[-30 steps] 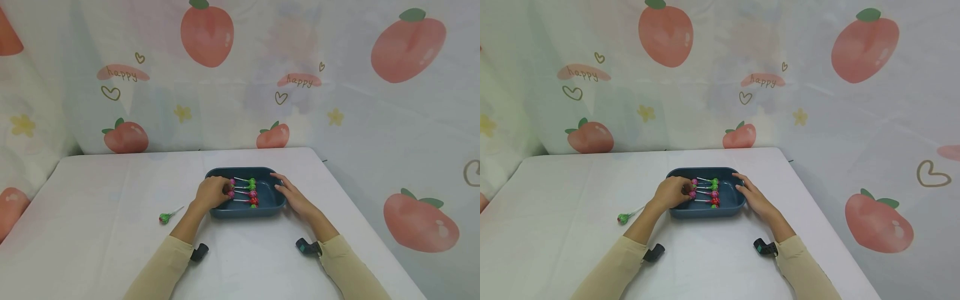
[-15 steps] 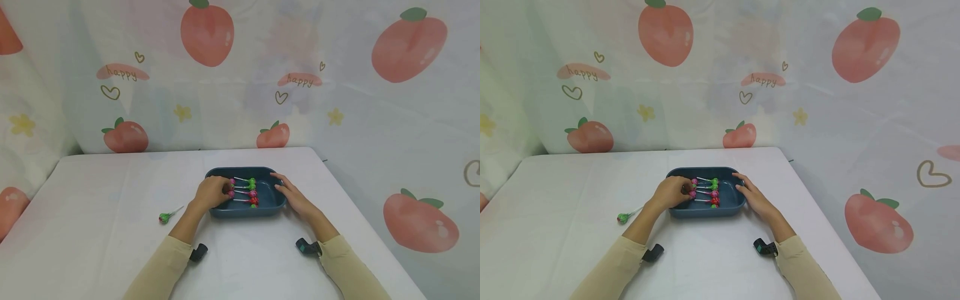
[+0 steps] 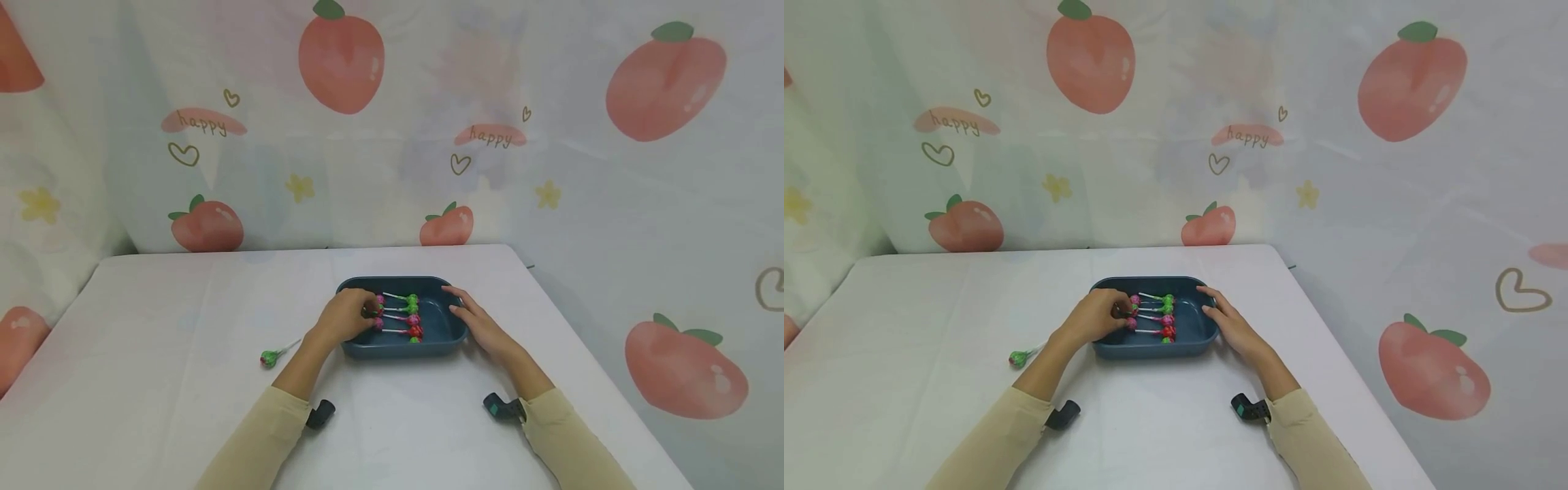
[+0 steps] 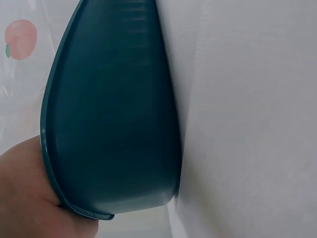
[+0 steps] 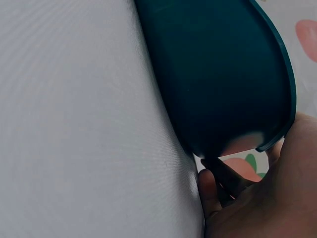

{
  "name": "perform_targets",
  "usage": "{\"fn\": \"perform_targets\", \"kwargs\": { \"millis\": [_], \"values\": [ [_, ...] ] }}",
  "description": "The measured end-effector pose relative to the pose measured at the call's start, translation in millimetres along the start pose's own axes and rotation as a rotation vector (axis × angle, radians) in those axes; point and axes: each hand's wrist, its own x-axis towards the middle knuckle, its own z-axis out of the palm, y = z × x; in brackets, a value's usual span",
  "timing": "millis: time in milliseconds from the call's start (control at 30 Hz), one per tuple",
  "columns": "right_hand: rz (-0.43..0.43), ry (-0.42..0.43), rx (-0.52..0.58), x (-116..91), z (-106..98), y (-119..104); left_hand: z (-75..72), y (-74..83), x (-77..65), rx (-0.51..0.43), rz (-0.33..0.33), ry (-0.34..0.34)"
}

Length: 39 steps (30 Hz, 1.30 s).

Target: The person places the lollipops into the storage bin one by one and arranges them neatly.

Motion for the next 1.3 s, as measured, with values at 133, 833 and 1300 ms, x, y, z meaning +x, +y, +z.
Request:
{"fn": "perform_targets", "kwargs": {
  "millis": [133,833,1300],
  "values": [
    [0.003,-0.006,-0.002,-0.5,0.8,0.2,0.0,-0.2,-0.8,-0.003,0.004,0.001],
    [0.005,-0.007,0.008,-0.4,-1.2,-2.3,-11.5,-5.8,-1.2,-0.13,0.052,-0.033],
    [0.009,-0.006,0.016,0.8,0.2,-0.1,-35.4,-27.2,-16.5,-0.251,0.092,0.007]
  ]
}}
